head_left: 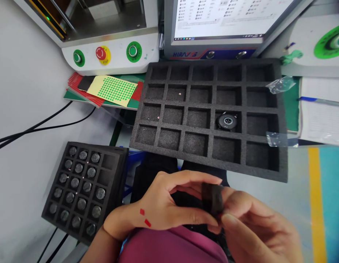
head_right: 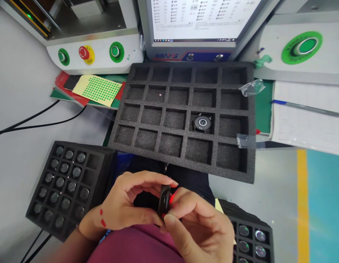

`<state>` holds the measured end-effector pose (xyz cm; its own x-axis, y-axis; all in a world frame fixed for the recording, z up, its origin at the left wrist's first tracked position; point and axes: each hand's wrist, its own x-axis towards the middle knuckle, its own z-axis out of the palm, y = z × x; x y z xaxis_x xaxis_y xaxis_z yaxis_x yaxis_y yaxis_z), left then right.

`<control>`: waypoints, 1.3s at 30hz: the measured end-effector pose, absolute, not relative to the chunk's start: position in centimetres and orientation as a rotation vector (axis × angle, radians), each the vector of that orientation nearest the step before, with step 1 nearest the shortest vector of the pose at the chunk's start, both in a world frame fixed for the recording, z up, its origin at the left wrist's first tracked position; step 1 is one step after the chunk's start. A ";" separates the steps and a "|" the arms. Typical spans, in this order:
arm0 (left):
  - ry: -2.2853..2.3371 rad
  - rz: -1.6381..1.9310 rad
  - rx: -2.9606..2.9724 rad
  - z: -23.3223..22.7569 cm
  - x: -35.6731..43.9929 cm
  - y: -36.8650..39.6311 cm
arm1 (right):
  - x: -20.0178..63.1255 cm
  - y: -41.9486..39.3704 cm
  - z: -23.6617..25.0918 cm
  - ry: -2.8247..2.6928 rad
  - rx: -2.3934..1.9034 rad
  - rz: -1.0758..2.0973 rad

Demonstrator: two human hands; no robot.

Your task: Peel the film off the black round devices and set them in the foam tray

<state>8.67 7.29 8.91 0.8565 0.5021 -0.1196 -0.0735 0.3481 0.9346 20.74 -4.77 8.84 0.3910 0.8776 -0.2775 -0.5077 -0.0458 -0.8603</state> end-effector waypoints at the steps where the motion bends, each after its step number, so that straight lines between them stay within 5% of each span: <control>1: 0.426 0.401 1.175 8.9 8.7 7.3 | 20.7 -4.7 8.8 -0.417 -1.127 1.165; 22: 0.383 0.490 1.367 9.0 8.4 7.8 | 20.4 -4.0 8.9 -0.226 -0.974 1.293; 35: 0.206 0.361 1.433 9.3 8.3 7.1 | 19.9 -2.8 8.6 -0.535 -0.996 1.138; 39: 0.478 0.482 1.742 11.0 8.3 5.2 | 19.6 -2.8 8.8 -0.583 -1.037 1.037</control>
<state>8.31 5.24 10.99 0.8292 0.5550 0.0666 0.0622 -0.2099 0.9757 19.56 -2.81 8.81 0.4274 0.9017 -0.0654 -0.4129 0.1303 -0.9014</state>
